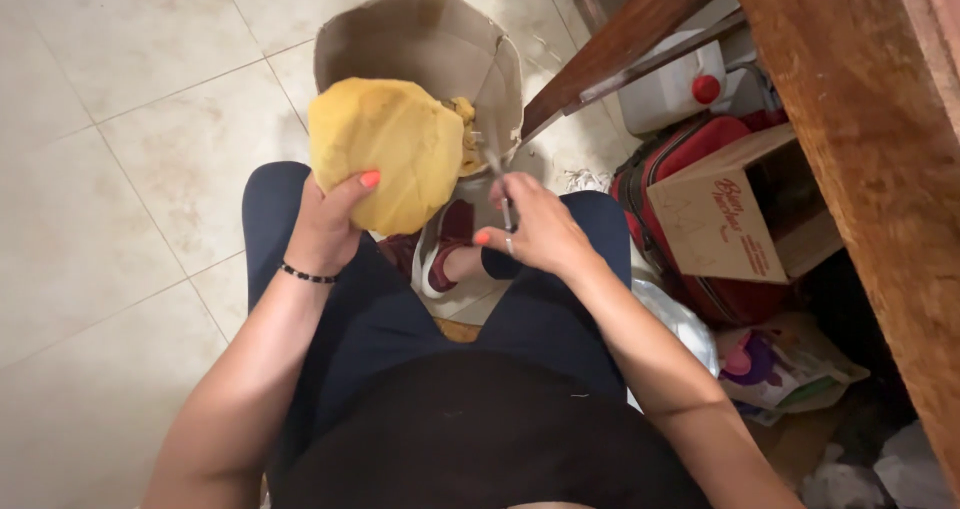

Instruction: The person sits on the floor and uses scissors to cut a yellow foam-like material into small pieces, dropping them into a cardboard box. The person then cuts white foam packing pieces from a plastic bag into smaller bits and places them into the same box.

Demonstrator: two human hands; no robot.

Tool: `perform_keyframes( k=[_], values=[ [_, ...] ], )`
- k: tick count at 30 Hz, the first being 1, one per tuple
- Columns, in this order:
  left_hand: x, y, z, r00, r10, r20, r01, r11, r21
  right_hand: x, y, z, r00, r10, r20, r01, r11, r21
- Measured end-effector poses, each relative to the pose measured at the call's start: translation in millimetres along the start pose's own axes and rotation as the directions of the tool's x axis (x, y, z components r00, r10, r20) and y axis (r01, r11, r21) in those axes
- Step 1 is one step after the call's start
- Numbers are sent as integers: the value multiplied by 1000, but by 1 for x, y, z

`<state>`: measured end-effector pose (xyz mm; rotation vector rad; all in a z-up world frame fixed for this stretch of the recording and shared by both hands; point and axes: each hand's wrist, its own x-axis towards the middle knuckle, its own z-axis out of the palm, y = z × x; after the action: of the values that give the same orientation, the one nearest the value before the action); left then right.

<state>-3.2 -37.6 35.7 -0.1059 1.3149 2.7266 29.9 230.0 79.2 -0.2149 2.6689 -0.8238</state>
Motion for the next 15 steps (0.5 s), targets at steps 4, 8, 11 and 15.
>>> perform_keyframes(
  k=[4, 8, 11, 15],
  values=[
    [2, -20, -13, 1000, 26, 4, -27, 998, 51, 24, -29, -4, 999, -34, 39, 37, 997, -72],
    [5, -25, -19, 996, 9, -87, -2, 997, 77, 49, -8, 15, 997, -80, 15, 81, 977, -199],
    [15, -38, -22, 993, 6, -116, 0, 998, 57, 65, 14, 39, 993, -110, -46, 100, 977, -189],
    [22, -46, -23, 985, -58, -162, 56, 998, -18, 77, 42, 65, 991, -102, -83, 98, 994, -51]
  ],
)
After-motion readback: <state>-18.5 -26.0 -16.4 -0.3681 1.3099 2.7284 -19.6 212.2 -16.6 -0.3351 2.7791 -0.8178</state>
